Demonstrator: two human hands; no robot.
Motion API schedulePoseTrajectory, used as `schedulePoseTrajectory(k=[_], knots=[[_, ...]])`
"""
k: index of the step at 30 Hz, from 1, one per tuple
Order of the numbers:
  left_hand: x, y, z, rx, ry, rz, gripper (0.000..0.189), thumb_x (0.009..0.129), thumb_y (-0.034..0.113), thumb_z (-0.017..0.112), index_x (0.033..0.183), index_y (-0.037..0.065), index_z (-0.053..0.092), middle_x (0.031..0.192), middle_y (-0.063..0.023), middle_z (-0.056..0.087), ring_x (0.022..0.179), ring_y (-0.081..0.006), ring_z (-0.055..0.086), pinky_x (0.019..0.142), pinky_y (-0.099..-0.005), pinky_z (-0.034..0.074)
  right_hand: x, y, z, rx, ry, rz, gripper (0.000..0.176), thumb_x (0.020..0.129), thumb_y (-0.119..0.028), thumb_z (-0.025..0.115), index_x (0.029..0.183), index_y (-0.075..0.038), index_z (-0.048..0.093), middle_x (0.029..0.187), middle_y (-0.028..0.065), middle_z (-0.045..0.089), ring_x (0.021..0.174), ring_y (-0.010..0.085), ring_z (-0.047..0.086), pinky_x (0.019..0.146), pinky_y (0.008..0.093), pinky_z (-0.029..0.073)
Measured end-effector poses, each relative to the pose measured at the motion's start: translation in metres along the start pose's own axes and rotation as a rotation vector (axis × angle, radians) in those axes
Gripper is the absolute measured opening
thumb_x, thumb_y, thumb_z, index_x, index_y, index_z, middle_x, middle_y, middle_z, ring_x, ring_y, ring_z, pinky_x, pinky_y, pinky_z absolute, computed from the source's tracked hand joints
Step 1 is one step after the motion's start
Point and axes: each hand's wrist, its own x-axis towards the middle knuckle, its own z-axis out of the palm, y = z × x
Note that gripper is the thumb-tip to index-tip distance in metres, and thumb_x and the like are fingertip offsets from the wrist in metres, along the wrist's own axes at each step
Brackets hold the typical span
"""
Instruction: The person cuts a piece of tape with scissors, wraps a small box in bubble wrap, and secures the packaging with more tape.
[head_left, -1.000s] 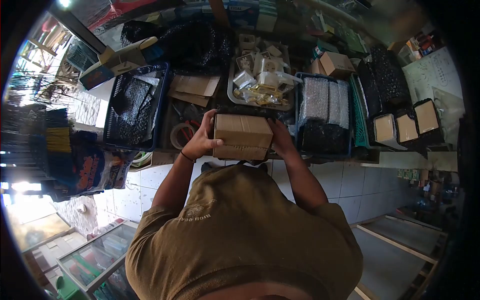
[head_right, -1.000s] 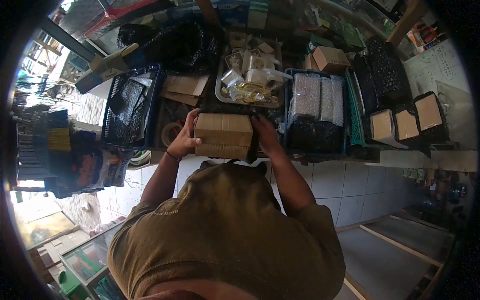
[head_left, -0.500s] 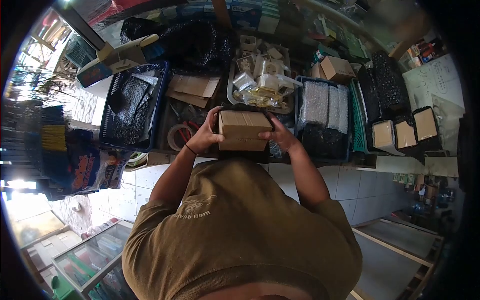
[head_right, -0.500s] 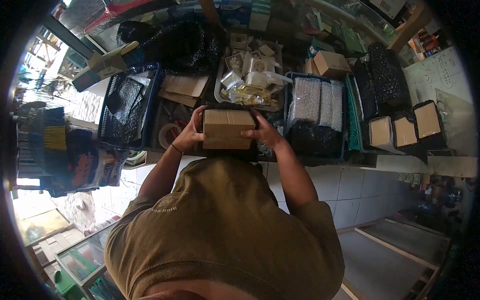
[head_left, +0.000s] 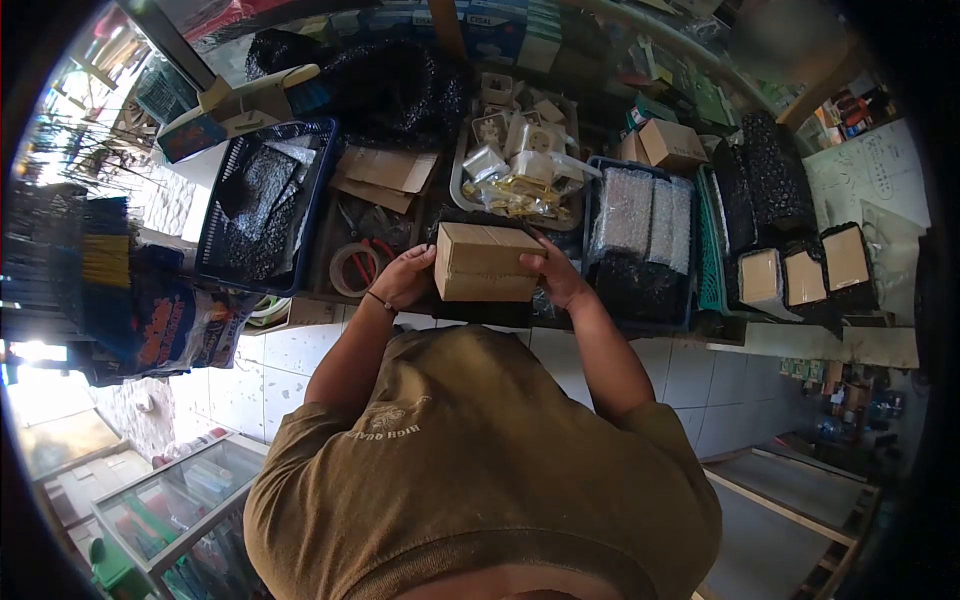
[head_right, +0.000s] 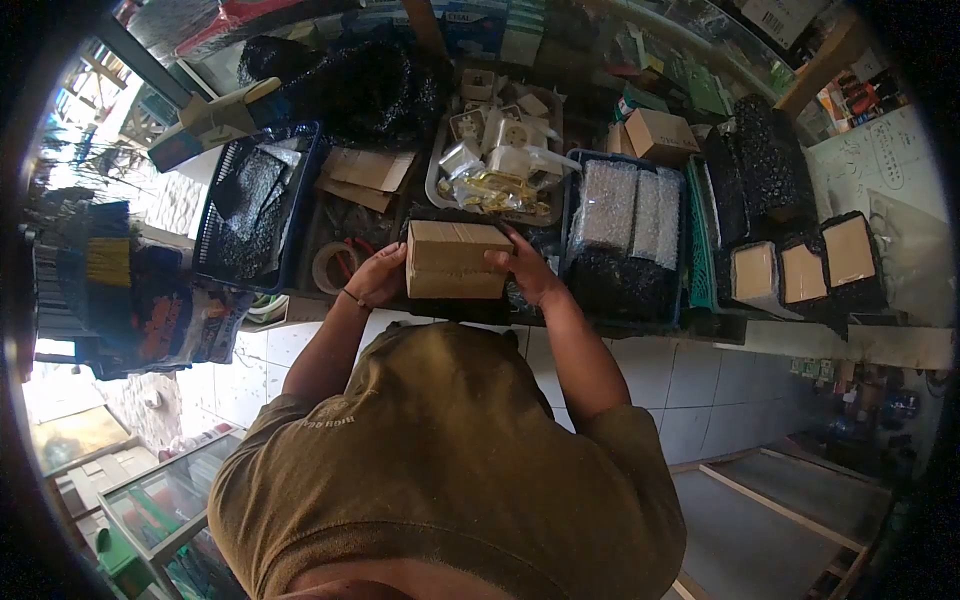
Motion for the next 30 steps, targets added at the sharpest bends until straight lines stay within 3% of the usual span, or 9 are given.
schedulePoseTrajectory(k=[4, 10, 12, 16, 18, 22, 25, 27, 30], knots=[[-0.002, -0.001, -0.001, 0.011, 0.02, 0.036, 0.011, 0.089, 0.017, 0.052, 0.09, 0.007, 0.058, 0.091, -0.0042, 0.062, 0.086, -0.0132, 0.058, 0.08, -0.03, 0.046, -0.007, -0.016, 0.009, -0.01, 0.005, 0.037, 0.079, 0.072, -0.036, 0.068, 0.134, -0.004, 0.031, 0.124, 0.0081, 0.044, 0.115, 0.0189, 0.04, 0.098, 0.0317, 0.028], [0.006, -0.006, -0.003, 0.223, 0.238, 0.241, 0.01, 0.088, 0.014, 0.054, 0.082, 0.006, 0.054, 0.075, 0.0008, 0.054, 0.07, -0.0065, 0.049, 0.065, -0.023, 0.041, 0.003, -0.007, 0.005, -0.038, -0.008, -0.009, 0.082, 0.071, -0.038, 0.07, 0.134, -0.004, 0.03, 0.124, 0.0079, 0.045, 0.115, 0.0183, 0.039, 0.098, 0.031, 0.027], [0.006, -0.006, 0.0, 0.487, 0.32, 0.461, 0.009, 0.087, 0.012, 0.055, 0.084, 0.004, 0.052, 0.072, 0.0008, 0.051, 0.067, -0.0058, 0.045, 0.061, -0.0223, 0.037, 0.004, -0.004, 0.006, -0.017, -0.035, 0.011, 0.082, 0.073, -0.038, 0.07, 0.135, -0.003, 0.028, 0.124, 0.0081, 0.045, 0.115, 0.0177, 0.039, 0.098, 0.031, 0.027], [0.002, -0.003, 0.005, 0.863, 0.44, 0.587, 0.01, 0.084, 0.011, 0.058, 0.084, 0.002, 0.053, 0.071, 0.0001, 0.052, 0.067, -0.0072, 0.046, 0.062, -0.0228, 0.038, 0.004, -0.001, 0.014, 0.064, 0.002, 0.009, 0.082, 0.075, -0.039, 0.068, 0.136, -0.003, 0.027, 0.124, 0.008, 0.045, 0.115, 0.0172, 0.039, 0.098, 0.0314, 0.028], [0.002, -0.003, 0.005, 1.048, 0.519, 0.654, 0.012, 0.083, 0.011, 0.059, 0.085, 0.0, 0.055, 0.07, -0.0001, 0.051, 0.067, -0.0078, 0.047, 0.062, -0.0235, 0.039, 0.005, 0.0, 0.015, 0.032, 0.042, 0.012, 0.078, 0.077, -0.044, 0.064, 0.136, -0.006, 0.028, 0.123, 0.0067, 0.046, 0.113, 0.0174, 0.044, 0.094, 0.0335, 0.035], [-0.005, 0.003, 0.009, 1.071, 0.492, 0.635, 0.011, 0.083, 0.011, 0.059, 0.085, 0.0, 0.056, 0.069, 0.0006, 0.05, 0.066, -0.0077, 0.047, 0.061, -0.0242, 0.039, 0.004, 0.002, 0.012, 0.093, 0.042, 0.029, 0.076, 0.079, -0.043, 0.063, 0.135, -0.005, 0.029, 0.122, 0.0061, 0.046, 0.112, 0.0179, 0.043, 0.096, 0.0303, 0.031], [-0.01, 0.009, 0.006, 1.015, 0.351, 0.546, 0.012, 0.083, 0.011, 0.059, 0.088, 0.0, 0.057, 0.069, 0.0019, 0.049, 0.065, -0.0066, 0.045, 0.059, -0.023, 0.038, 0.001, 0.0, 0.011, 0.227, 0.056, 0.107, 0.068, 0.082, -0.044, 0.059, 0.132, -0.005, 0.035, 0.121, 0.0066, 0.048, 0.11, 0.0175, 0.047, 0.092, 0.031, 0.038], [-0.013, 0.01, 0.004, 0.95, 0.344, 0.381, 0.013, 0.085, 0.011, 0.057, 0.092, 0.0, 0.057, 0.082, 0.0008, 0.056, 0.077, -0.0073, 0.05, 0.071, -0.0226, 0.041, 0.0, 0.001, 0.009, 0.326, -0.006, 0.113, 0.06, 0.083, -0.042, 0.057, 0.128, -0.006, 0.04, 0.121, 0.0071, 0.049, 0.109, 0.0177, 0.049, 0.088, 0.0331, 0.043], [-0.012, 0.006, -0.002, 0.705, 0.335, 0.297, 0.016, 0.085, 0.013, 0.058, 0.095, 0.0, 0.057, 0.082, 0.0009, 0.054, 0.078, -0.0071, 0.048, 0.07, -0.022, 0.04, 0.005, 0.017, -0.006, 0.455, 0.026, 0.139, 0.056, 0.084, -0.04, 0.056, 0.126, -0.005, 0.041, 0.122, 0.0099, 0.049, 0.109, 0.0216, 0.051, 0.092, 0.0362, 0.041]])
